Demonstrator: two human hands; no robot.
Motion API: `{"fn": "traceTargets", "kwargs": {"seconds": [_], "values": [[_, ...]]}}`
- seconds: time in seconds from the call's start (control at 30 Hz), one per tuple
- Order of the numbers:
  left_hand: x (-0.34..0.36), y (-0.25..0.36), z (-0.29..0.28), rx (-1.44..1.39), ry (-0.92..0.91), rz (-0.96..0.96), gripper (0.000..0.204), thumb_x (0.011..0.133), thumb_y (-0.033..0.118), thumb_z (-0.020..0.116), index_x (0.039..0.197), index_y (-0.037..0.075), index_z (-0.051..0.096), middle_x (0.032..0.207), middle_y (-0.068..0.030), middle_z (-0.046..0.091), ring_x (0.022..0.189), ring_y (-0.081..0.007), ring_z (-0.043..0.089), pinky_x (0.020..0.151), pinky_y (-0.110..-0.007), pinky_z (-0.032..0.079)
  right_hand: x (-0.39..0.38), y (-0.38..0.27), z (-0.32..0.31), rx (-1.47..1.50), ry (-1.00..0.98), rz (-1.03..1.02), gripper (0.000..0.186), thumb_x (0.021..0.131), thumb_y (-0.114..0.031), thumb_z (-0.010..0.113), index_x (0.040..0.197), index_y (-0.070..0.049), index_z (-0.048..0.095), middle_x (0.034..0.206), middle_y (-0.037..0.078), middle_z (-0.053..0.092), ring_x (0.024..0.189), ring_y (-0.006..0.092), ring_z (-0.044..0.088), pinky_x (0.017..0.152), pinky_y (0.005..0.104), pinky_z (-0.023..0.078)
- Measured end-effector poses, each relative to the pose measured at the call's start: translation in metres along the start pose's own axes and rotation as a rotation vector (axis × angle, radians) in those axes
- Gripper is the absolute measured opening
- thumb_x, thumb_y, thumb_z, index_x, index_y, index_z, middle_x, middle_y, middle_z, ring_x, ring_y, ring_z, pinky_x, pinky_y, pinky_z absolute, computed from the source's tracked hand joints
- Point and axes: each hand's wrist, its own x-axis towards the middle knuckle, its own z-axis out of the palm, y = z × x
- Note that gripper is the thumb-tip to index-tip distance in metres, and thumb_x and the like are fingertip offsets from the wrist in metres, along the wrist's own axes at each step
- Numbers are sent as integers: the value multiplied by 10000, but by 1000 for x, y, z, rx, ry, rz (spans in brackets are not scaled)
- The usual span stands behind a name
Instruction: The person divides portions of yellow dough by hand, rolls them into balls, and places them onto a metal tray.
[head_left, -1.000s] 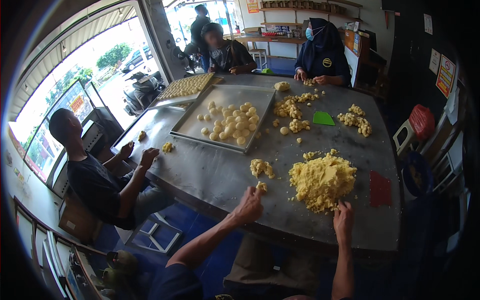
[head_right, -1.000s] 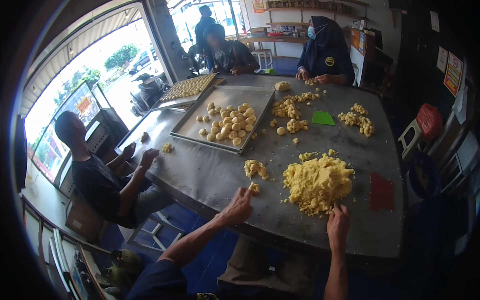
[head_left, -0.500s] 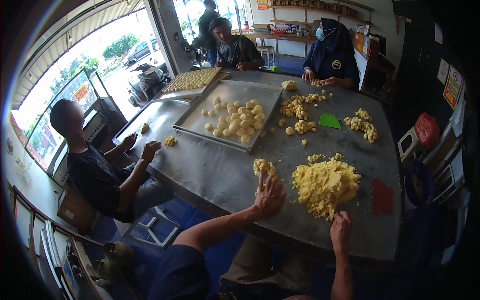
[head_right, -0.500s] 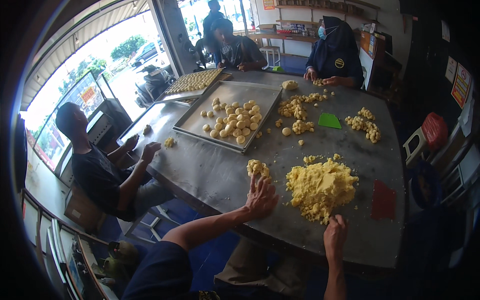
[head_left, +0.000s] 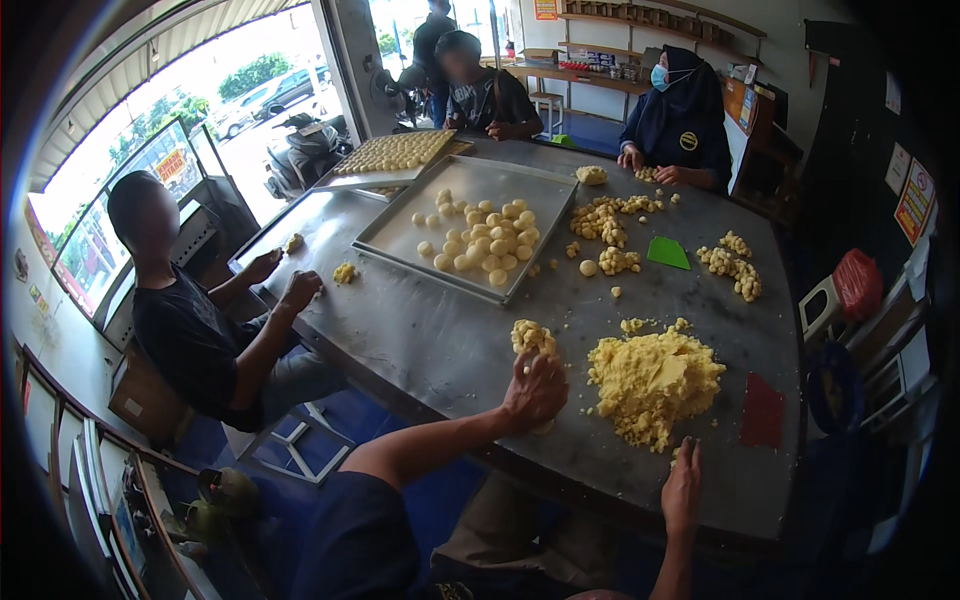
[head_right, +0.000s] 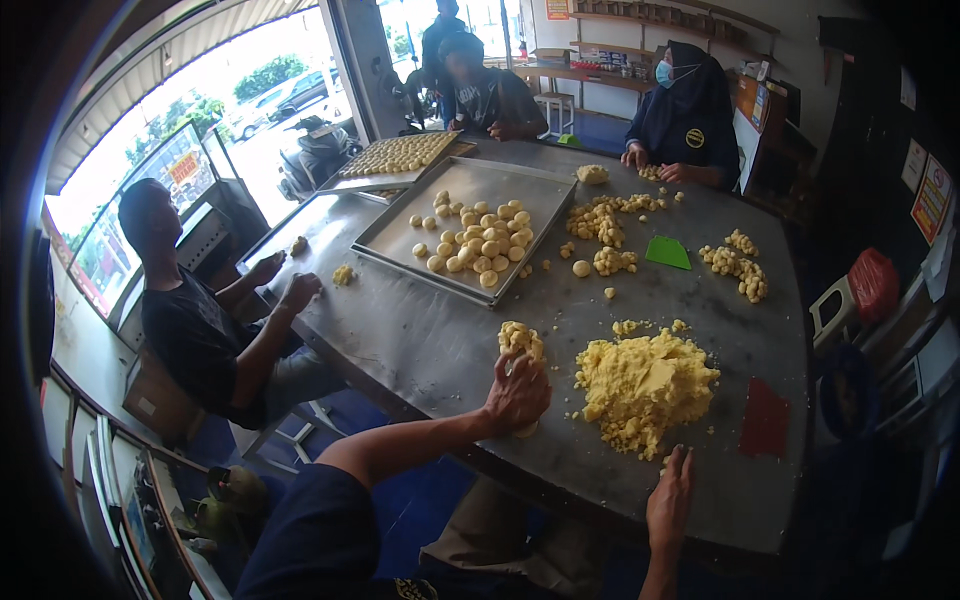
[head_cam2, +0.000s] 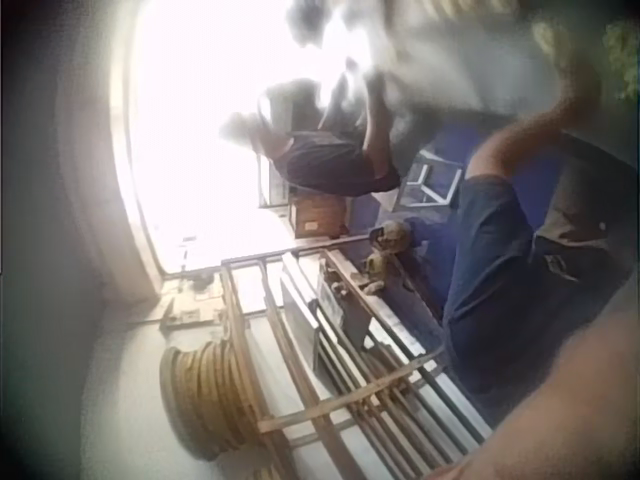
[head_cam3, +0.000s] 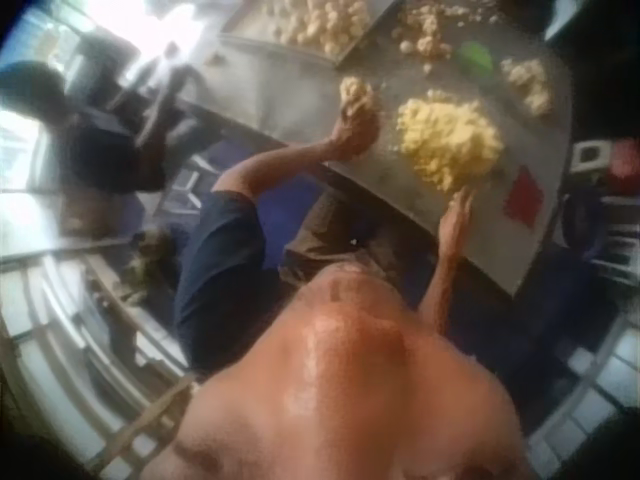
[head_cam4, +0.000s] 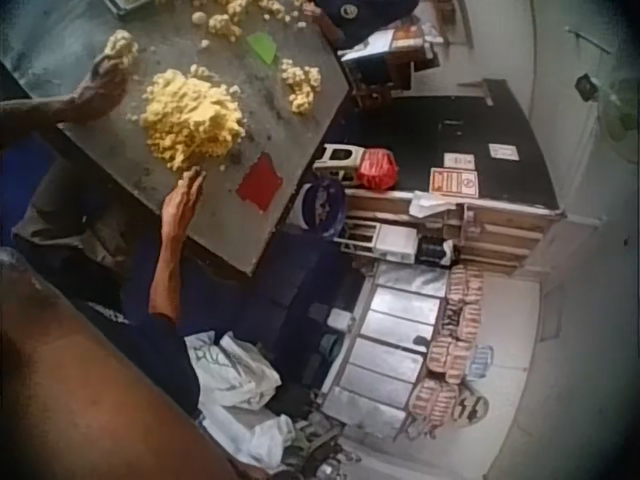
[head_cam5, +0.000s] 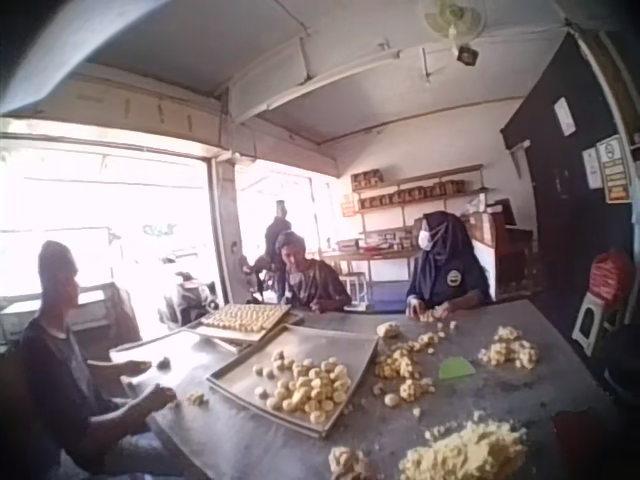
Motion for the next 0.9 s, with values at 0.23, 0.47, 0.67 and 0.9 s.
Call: {"fn": "traceTargets", "kwargs": {"seconds": [0.23,0.47,0.67,0.9], "values": [[-4,10,-10,-44,-191,-93,218,795,197,630,952,49,603,972,-106,528,1049,-264,498,952,-472,334,-15,-12,23,9,19,-120,446,885,137,494,1323,76,558,1425,259,488,1306,401,494,1059,414,463],[-45,33,-52,-158,-233,-237,226,775,117,632,979,34,582,1016,-131,553,1014,-311,531,840,-444,412,-5,14,9,12,175,-188,322,868,115,547,1168,80,662,1250,253,625,1106,413,622,951,436,521],[-38,29,-58,-605,-241,-640,252,931,165,590,1124,4,570,941,-171,656,922,-326,640,822,-428,489,9,14,-5,194,-35,-127,354,852,87,594,1200,65,657,1237,225,627,1127,384,601,966,429,505],[-15,76,-55,-1121,-271,-936,317,1011,240,560,1157,-11,685,968,-168,735,899,-242,712,817,-378,543,-8,-54,-4,631,37,-113,483,877,45,610,1356,0,575,1255,211,573,1129,367,614,917,401,524]]}}
